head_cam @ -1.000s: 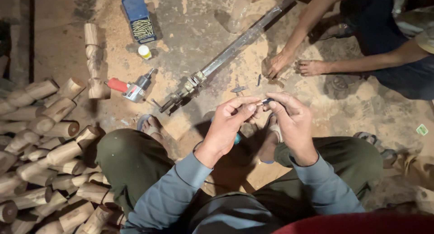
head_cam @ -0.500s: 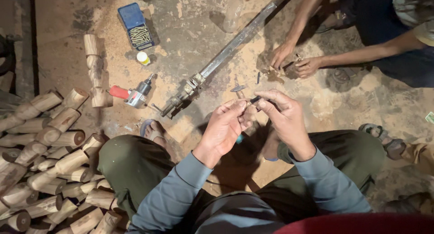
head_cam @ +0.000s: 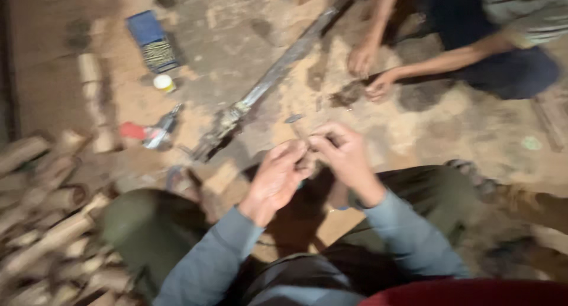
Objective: The person sits on the floor and uses a wrench to tighten a metal clamp on a long metal bar. They then use an angle grinder to smooth the metal surface, creating sparks. Finally, they assemble small metal components by hand.
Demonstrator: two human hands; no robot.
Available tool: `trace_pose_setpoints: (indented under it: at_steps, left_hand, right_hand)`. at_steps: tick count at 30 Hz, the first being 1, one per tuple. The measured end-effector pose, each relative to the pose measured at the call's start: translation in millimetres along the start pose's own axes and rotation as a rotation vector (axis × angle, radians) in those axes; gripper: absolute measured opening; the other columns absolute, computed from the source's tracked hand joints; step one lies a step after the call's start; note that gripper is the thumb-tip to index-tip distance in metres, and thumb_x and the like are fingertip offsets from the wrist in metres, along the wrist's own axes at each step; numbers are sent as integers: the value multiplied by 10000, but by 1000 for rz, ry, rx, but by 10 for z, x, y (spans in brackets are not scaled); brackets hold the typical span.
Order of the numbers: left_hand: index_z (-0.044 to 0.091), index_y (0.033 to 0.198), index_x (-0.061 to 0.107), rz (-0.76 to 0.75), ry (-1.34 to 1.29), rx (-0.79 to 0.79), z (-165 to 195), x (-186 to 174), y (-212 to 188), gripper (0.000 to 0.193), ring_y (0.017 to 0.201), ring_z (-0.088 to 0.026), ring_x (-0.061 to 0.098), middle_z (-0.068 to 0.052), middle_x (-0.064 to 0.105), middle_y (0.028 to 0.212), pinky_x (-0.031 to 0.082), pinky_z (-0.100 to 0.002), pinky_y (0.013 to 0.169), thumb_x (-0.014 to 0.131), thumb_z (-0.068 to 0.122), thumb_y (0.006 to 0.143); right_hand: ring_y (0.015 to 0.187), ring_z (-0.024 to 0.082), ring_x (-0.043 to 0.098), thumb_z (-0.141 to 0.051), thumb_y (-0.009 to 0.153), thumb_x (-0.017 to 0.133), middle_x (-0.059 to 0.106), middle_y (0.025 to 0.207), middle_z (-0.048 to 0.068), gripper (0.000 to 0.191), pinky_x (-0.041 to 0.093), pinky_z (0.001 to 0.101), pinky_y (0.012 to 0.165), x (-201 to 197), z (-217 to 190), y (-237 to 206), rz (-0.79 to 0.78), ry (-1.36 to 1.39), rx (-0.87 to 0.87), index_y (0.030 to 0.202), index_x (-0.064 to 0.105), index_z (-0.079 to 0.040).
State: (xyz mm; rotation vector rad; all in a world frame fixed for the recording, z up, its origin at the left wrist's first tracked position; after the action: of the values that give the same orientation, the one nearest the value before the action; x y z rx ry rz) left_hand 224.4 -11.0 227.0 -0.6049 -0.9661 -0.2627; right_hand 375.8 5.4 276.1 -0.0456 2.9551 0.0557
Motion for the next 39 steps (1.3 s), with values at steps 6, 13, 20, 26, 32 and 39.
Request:
trace_pose_setpoints:
  at_steps: [6,13,20,26,32,39]
  left_hand:
    - [6,981,697,119,133,174,100,68,55,70,713,-110,594,-41,673,827,481,-269,635,678,70,999]
    - [11,1135,686,-6,971,685,525,623,-358,324,858,-118,704,-54,736,935,573,-264,756,808,25,835]
    - [61,1043,710,48,1209,942,610,838,-529,236,801,-197,686,-74,706,916,561,-307,731,837,46,845]
    - [55,1023,705,77,1204,950,600,833,-559,224,793,-206,675,-87,692,914,541,-310,688,837,47,842]
    - [55,1041,709,71,1170,941,612,764,-555,216,810,-202,700,-87,701,928,561,-300,684,816,36,855]
    - [59,1016,703,80,1146,946,626,714,-548,192,804,-202,701,-81,697,904,556,-303,684,820,44,864]
  right_hand:
    - [742,49,568,-97,1018,660,671,852,11,100,471,237,651,37,244,42,-52,162,143,1067,696,-18]
    - [827,161,678,-134,1042,636,704,978,80,133,550,282,663,131,438,-51,-119,1117,465,1124,659,-32]
    - [953,195,703,-126,1031,639,700,1040,103,163,580,286,782,129,277,-111,-220,1163,435,1154,619,-20]
    - [1000,188,694,-118,1026,653,689,1069,95,179,570,286,856,169,210,-137,-243,1178,468,1163,610,-11]
    - [1044,178,687,-85,1030,657,682,1096,92,168,560,286,918,235,331,-160,-267,1227,436,1163,603,2]
    - [1070,172,689,-47,979,675,689,1135,91,233,551,276,928,257,565,-214,-220,1210,478,1200,605,-18]
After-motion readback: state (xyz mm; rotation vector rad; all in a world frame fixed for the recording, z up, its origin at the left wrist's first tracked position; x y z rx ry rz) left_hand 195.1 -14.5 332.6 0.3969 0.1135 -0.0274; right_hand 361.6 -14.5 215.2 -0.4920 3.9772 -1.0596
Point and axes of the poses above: each hand's wrist, its own y-axis towards the middle knuckle, its own x-axis out of the palm, z = x × y, the point moved 5 cm from there along y, towards the middle knuckle
